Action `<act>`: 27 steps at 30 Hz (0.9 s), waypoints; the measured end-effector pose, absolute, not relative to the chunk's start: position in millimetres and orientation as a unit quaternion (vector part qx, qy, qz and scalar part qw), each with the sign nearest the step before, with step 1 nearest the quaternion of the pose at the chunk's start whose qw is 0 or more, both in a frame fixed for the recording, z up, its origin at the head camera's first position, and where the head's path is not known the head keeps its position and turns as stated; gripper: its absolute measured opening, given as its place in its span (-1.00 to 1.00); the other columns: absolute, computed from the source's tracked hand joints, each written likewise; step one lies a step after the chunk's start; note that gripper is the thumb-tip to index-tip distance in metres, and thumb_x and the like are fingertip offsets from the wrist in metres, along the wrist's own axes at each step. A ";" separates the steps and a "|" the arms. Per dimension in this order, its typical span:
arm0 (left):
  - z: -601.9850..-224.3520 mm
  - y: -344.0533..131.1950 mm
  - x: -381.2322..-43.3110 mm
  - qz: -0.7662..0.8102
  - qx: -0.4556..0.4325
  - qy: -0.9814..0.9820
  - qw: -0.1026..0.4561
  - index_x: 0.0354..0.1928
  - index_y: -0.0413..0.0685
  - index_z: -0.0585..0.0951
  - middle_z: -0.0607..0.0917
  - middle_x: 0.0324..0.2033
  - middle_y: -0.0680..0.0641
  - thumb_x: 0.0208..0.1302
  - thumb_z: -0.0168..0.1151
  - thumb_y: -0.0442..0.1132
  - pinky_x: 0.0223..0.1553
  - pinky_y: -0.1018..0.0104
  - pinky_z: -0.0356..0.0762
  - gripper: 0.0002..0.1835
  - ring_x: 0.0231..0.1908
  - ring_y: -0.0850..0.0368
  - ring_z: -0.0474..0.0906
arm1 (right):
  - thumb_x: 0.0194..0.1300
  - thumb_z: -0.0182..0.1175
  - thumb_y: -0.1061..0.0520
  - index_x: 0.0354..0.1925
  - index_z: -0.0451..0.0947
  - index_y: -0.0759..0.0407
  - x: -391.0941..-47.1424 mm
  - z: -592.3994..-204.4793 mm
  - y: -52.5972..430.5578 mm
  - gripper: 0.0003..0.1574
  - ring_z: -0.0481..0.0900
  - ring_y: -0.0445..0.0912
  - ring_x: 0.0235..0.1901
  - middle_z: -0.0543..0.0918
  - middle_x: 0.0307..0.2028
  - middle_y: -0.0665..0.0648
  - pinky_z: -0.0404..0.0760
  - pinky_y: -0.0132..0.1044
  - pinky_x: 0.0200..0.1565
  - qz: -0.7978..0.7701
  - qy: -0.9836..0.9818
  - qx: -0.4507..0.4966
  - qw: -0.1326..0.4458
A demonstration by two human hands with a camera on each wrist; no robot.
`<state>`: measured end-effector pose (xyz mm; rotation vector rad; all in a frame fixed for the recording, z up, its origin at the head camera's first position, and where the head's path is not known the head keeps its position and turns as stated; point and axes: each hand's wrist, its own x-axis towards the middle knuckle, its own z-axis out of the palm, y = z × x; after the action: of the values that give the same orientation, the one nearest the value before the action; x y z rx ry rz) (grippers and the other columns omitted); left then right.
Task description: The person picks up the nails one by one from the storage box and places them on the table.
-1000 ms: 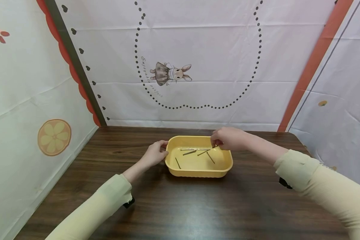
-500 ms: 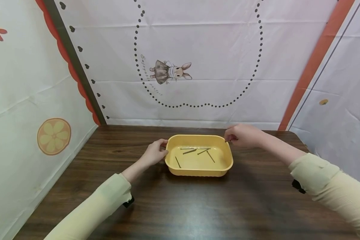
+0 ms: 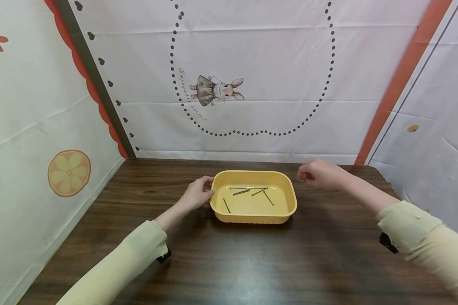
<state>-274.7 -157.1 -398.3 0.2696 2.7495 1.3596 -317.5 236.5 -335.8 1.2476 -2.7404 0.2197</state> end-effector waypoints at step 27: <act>-400.5 -154.2 -274.7 0.447 0.080 0.891 0.027 0.29 -0.36 0.42 0.61 0.04 -0.33 0.30 0.11 -0.42 -0.31 0.21 0.76 -0.50 -0.10 -0.06 0.68 | 0.19 0.18 0.46 -0.22 0.66 0.30 -303.4 -402.9 283.8 -0.79 0.58 -0.13 -0.33 0.70 -0.33 0.15 0.63 -0.29 -0.35 0.200 -0.941 0.270 0.045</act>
<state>-274.7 -154.2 -400.5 0.2470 2.7506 1.3789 -303.4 283.8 -402.9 0.8258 -2.8742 0.6098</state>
